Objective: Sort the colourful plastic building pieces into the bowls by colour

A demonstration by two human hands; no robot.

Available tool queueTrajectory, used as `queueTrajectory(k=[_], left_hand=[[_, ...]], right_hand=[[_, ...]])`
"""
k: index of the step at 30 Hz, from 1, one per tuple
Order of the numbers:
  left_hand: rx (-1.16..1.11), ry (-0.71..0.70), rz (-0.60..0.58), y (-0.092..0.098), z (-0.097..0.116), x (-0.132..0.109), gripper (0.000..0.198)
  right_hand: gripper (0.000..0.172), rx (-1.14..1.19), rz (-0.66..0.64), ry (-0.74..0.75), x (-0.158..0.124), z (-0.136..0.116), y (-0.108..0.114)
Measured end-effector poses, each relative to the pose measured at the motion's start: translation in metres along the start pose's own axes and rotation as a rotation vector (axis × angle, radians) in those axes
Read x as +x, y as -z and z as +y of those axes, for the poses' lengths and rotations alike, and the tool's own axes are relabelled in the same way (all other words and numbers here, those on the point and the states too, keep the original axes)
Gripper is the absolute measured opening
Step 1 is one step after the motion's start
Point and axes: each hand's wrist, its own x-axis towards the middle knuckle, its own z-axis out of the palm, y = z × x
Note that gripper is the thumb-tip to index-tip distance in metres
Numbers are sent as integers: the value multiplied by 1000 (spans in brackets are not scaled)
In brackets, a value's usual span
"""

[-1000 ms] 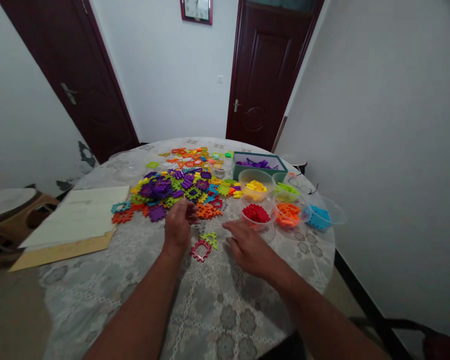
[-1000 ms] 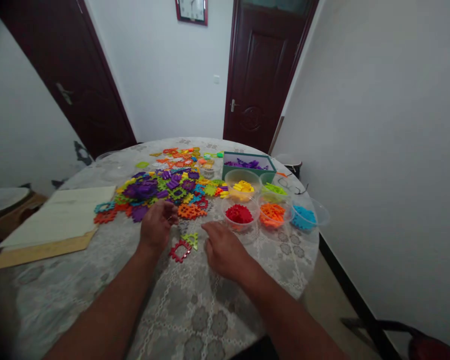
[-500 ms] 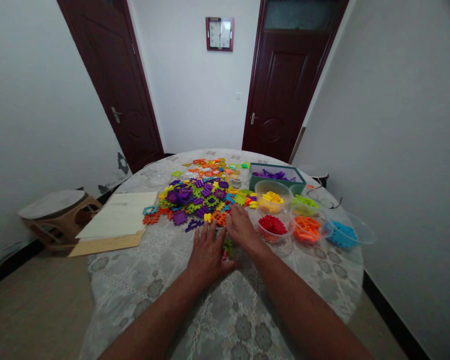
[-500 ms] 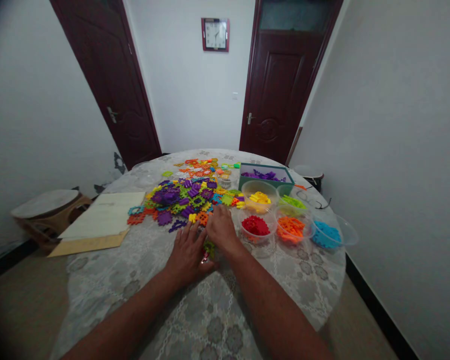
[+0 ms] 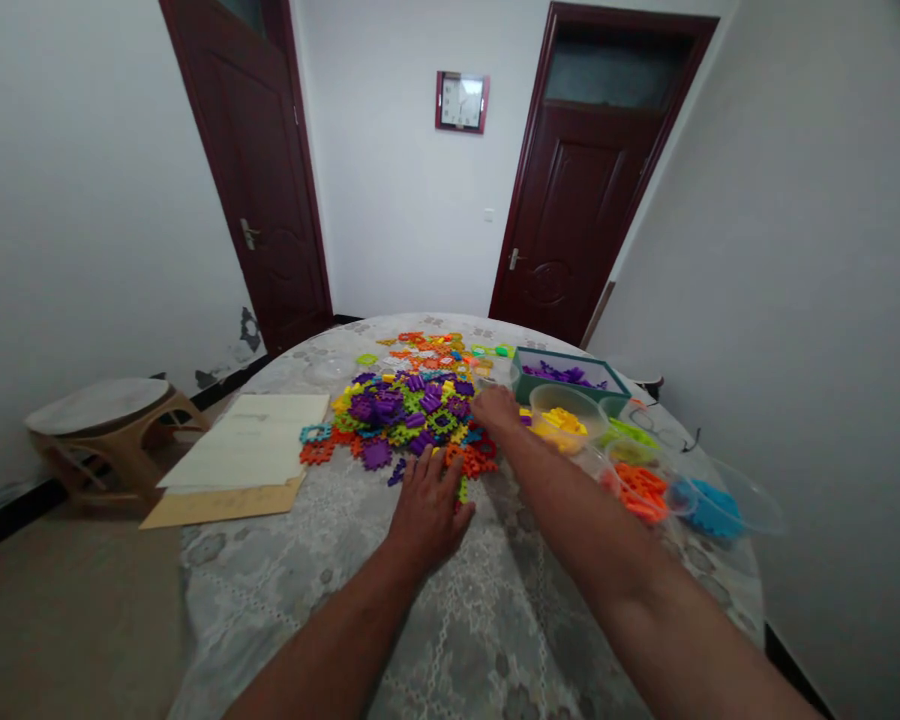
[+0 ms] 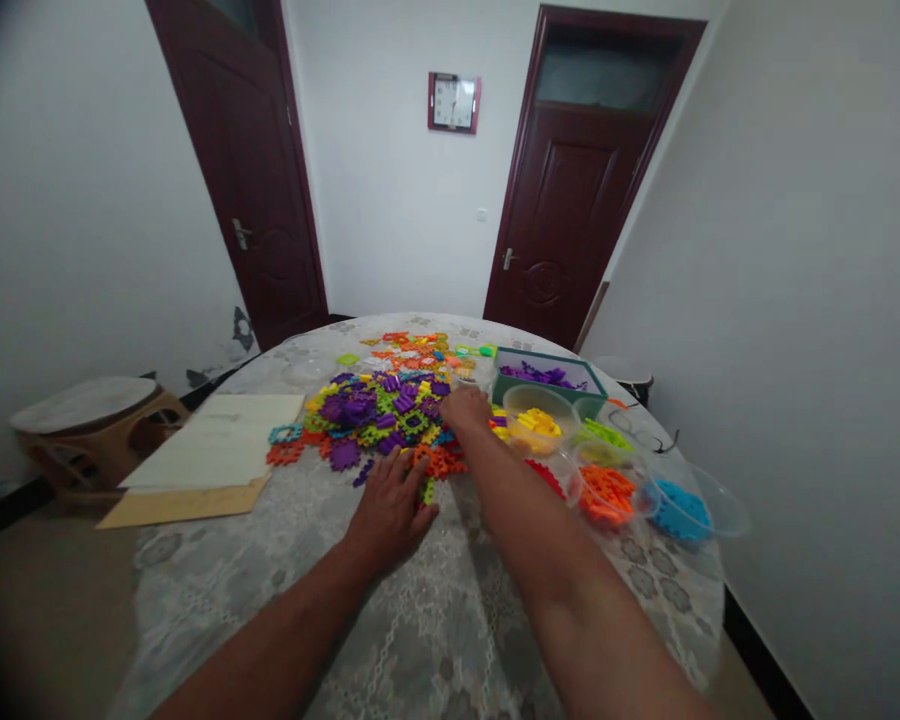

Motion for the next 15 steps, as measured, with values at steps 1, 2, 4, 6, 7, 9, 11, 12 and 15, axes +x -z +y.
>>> queueTrajectory(k=[1,2,4,6,7,9,11,12,15], left_hand=[[-15,7,-3,0,0,-1,73],[-31,14,-5,1,1,-1,75],[-58,32,-10,1,1,-2,79],[-77,52,-14,0,1,-2,83],[-85,61,-18,-1,0,-3,85],[-96,81,-31,-3,0,-3,89],[-102,96,-52,-4,0,-3,91],[-104,103,-61,-5,0,-3,92],[-104,125,-78,-7,-1,-3,95]], right_hand=[[39,-19,-21,-42,6,1,0],[38,-37,-41,-78,12,3,0],[36,-74,-82,-116,19,7,-2],[37,-107,-121,-114,24,10,-5],[37,-124,-136,-108,25,11,-7],[37,-155,-151,-96,26,13,-10],[38,-180,-155,-86,24,13,-13],[37,-190,-153,-81,23,12,-14],[35,-207,-136,-58,18,10,-18]])
